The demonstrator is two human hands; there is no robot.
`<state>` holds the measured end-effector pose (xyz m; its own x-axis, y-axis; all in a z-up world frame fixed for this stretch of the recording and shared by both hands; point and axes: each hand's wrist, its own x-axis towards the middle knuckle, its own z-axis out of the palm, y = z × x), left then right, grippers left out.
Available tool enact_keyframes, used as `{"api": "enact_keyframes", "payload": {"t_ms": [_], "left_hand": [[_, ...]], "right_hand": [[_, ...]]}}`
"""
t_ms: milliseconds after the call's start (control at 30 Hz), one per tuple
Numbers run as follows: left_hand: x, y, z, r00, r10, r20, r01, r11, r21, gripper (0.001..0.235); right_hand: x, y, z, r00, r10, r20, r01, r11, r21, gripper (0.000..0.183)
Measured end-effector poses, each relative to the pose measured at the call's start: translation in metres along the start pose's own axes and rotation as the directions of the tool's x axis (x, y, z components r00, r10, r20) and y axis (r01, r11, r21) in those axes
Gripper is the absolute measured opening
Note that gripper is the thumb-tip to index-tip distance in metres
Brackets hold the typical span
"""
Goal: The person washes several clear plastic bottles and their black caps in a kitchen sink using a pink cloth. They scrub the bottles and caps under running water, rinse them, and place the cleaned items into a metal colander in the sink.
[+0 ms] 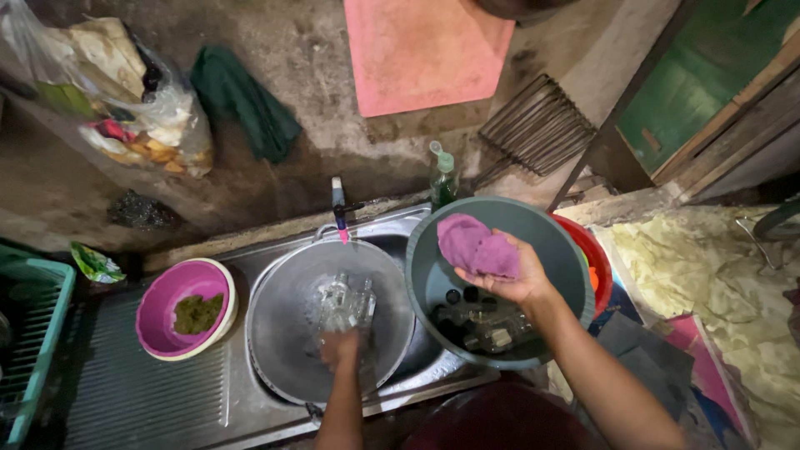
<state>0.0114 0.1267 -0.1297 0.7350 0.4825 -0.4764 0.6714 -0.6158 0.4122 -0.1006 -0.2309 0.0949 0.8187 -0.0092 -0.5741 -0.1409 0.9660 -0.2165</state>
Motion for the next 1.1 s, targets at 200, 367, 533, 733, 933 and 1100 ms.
{"api": "enact_keyframes", "payload": {"t_ms": [200, 367, 533, 733, 933, 1100], "left_hand": [[-0.076, 0.071, 0.001, 0.493, 0.758, -0.427, -0.842, 0.540, -0.014, 0.044], [-0.199, 0.129, -0.003, 0.338, 0.902, 0.270, -0.936, 0.353, -0.007, 0.034], [-0.257, 0.137, -0.012, -0.167, 0.981, -0.095, -0.959, -0.140, 0.245, 0.058], [-0.272, 0.136, -0.003, 0.145, 0.777, 0.613, -0.987, 0.161, 0.030, 0.078], [-0.248, 0.116, 0.016, 0.223, 0.459, 0.860, -0.973, 0.054, 0.223, 0.083], [-0.208, 0.101, 0.062, 0.162, 0.545, 0.823, -0.987, 0.077, 0.144, 0.076]], "right_hand": [[-0.025, 0.000, 0.008, 0.999, -0.046, -0.007, 0.046, 0.999, 0.004, 0.052], [-0.042, 0.000, 0.015, 0.994, -0.074, 0.076, 0.077, 0.996, -0.037, 0.051], [-0.050, -0.003, 0.006, 0.991, -0.112, 0.071, 0.116, 0.991, -0.059, 0.050], [-0.039, -0.010, -0.027, 0.996, -0.091, 0.002, 0.091, 0.996, -0.008, 0.050], [-0.034, -0.017, -0.058, 0.998, -0.059, -0.022, 0.060, 0.996, 0.058, 0.054], [-0.037, -0.017, -0.059, 0.996, -0.087, -0.012, 0.088, 0.992, 0.087, 0.056]]}}
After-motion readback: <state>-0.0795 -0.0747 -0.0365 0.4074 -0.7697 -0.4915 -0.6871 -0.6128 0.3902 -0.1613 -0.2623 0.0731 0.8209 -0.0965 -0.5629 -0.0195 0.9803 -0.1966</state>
